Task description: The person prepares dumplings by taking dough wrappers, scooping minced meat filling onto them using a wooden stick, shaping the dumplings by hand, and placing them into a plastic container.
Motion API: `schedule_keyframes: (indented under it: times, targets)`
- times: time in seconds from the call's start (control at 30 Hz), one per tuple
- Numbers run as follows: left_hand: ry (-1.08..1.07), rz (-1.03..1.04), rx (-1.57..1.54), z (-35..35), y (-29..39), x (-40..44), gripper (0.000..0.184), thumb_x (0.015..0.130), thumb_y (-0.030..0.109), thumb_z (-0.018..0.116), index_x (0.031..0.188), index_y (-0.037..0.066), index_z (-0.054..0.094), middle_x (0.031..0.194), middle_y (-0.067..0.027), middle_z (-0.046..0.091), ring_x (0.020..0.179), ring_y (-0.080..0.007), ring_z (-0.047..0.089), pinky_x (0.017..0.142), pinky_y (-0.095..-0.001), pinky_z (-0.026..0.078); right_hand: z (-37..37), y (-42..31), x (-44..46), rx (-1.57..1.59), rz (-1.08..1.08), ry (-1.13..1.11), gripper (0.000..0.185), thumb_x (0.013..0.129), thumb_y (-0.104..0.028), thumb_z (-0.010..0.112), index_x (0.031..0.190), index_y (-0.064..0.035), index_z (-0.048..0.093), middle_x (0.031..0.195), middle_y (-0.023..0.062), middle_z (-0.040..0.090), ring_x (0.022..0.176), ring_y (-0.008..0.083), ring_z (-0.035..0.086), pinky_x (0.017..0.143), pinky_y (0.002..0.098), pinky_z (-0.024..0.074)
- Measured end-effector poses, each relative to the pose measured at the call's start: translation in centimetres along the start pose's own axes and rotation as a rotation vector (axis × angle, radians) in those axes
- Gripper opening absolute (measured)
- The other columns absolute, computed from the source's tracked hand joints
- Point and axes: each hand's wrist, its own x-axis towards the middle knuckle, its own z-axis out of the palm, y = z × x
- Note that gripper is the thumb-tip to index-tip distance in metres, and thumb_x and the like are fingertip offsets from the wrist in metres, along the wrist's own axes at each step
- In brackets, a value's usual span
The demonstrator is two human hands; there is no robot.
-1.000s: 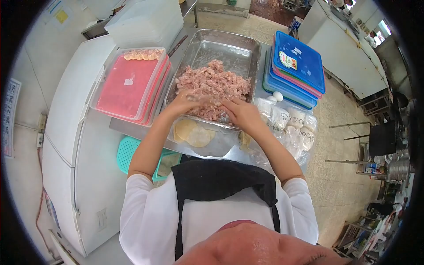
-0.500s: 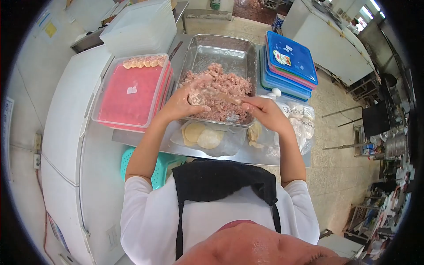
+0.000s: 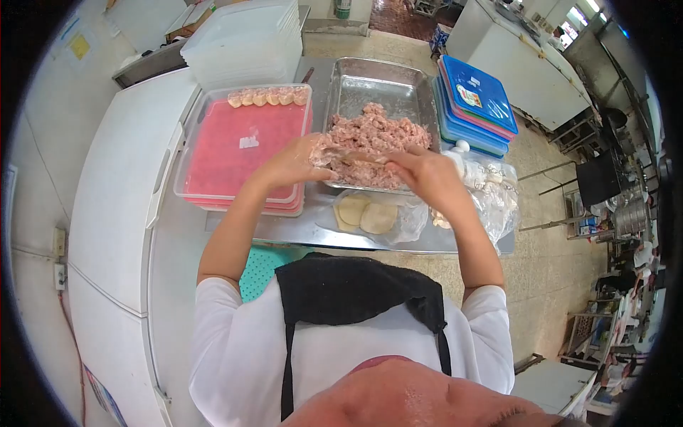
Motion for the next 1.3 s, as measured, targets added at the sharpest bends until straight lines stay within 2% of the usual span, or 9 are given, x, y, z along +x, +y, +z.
schedule_keyframes:
  times: [0.37,0.47,0.57,0.77,0.87,1.0,1.1,1.2,1.3]
  targets:
    - [0.003,-0.086,-0.020,-6.8,-4.5,-3.8,0.036,0.069,0.025,0.082,0.092,0.003,0.063,0.085,-0.0027,0.063,0.080,-0.0129,0.057,0.073,-0.0311,0.047,3.3,-5.2,0.5,0.161,0.153,-0.003,0.025,0.089,-0.023,0.061,0.107,-0.0057,0.066,0.094,0.0148,0.066,0.085,0.0355,0.063,0.070,0.0405,0.0495]
    - [0.105,-0.150,-0.048,-11.1,-10.1,-4.3,0.043,0.069,0.029,0.081,0.094,0.000,0.062,0.084,-0.0082,0.062,0.079,-0.0141,0.057,0.075,-0.0267,0.046,4.9,-3.3,-2.0,0.318,0.227,0.043,0.026,0.091,-0.022,0.061,0.108,-0.0042,0.066,0.086,0.0150,0.066,0.076,0.0312,0.063,0.066,0.0376,0.0482]
    - [0.125,-0.238,0.273,-15.9,-18.4,-3.4,0.037,0.072,0.028,0.077,0.094,0.001,0.064,0.088,-0.0130,0.065,0.080,-0.0205,0.063,0.074,-0.0319,0.049,6.9,-1.6,-5.5,0.514,0.429,0.099,0.027,0.091,-0.022,0.063,0.110,-0.0023,0.066,0.080,0.0094,0.065,0.069,0.0213,0.059,0.063,0.0324,0.0460]
    - [0.495,-0.321,0.674,-17.2,-22.8,-0.8,0.065,0.078,0.026,0.068,0.134,0.005,0.044,0.099,-0.0229,0.067,0.091,-0.0401,0.064,0.078,-0.0465,0.051,6.6,-1.6,-9.4,0.709,0.766,0.124,0.033,0.092,-0.022,0.064,0.114,0.0021,0.065,0.073,-0.0013,0.056,0.066,0.0071,0.049,0.060,0.0234,0.0415]
    - [0.378,-0.529,0.615,-17.0,-22.0,0.6,0.082,0.079,0.021,0.067,0.147,0.005,0.022,0.101,-0.0249,0.066,0.094,-0.0404,0.064,0.081,-0.0458,0.051,6.4,-1.4,-10.7,0.728,0.806,0.141,0.032,0.092,-0.022,0.064,0.114,0.0019,0.065,0.073,-0.0021,0.055,0.066,0.0070,0.048,0.060,0.0228,0.0410]
    - [0.390,-0.446,0.588,-16.7,-24.3,1.8,0.087,0.079,0.015,0.066,0.149,0.004,0.015,0.104,-0.0264,0.064,0.096,-0.0412,0.063,0.084,-0.0444,0.050,5.7,-0.9,-11.1,0.729,0.807,0.140,0.032,0.093,-0.022,0.063,0.114,0.0022,0.065,0.074,-0.0025,0.055,0.066,0.0065,0.047,0.060,0.0220,0.0408]
    - [0.394,-0.493,0.589,-16.9,-25.0,2.9,0.089,0.079,0.012,0.067,0.149,0.005,0.013,0.107,-0.0262,0.064,0.101,-0.0407,0.062,0.087,-0.0434,0.050,5.9,0.3,-10.9,0.725,0.835,0.083,0.033,0.093,-0.023,0.062,0.115,0.0016,0.064,0.074,-0.0003,0.059,0.068,0.0080,0.050,0.061,0.0253,0.0427]
    - [0.325,-0.473,0.565,-17.4,-25.3,2.5,0.087,0.078,0.012,0.067,0.149,0.005,0.017,0.113,-0.0263,0.062,0.108,-0.0392,0.060,0.091,-0.0419,0.048,7.8,3.4,-10.7,0.560,0.622,0.102,0.035,0.095,-0.030,0.058,0.115,-0.0013,0.065,0.077,0.0089,0.066,0.070,0.0177,0.061,0.064,0.0328,0.0461]
    - [0.299,-0.385,0.570,-18.7,-22.2,1.5,0.074,0.081,0.011,0.063,0.146,0.006,0.028,0.122,-0.0257,0.058,0.115,-0.0371,0.056,0.095,-0.0403,0.046,6.5,7.0,-9.1,0.316,0.578,-0.172,0.036,0.094,-0.036,0.055,0.103,-0.0037,0.069,0.082,0.0177,0.068,0.078,0.0326,0.066,0.068,0.0419,0.0486]
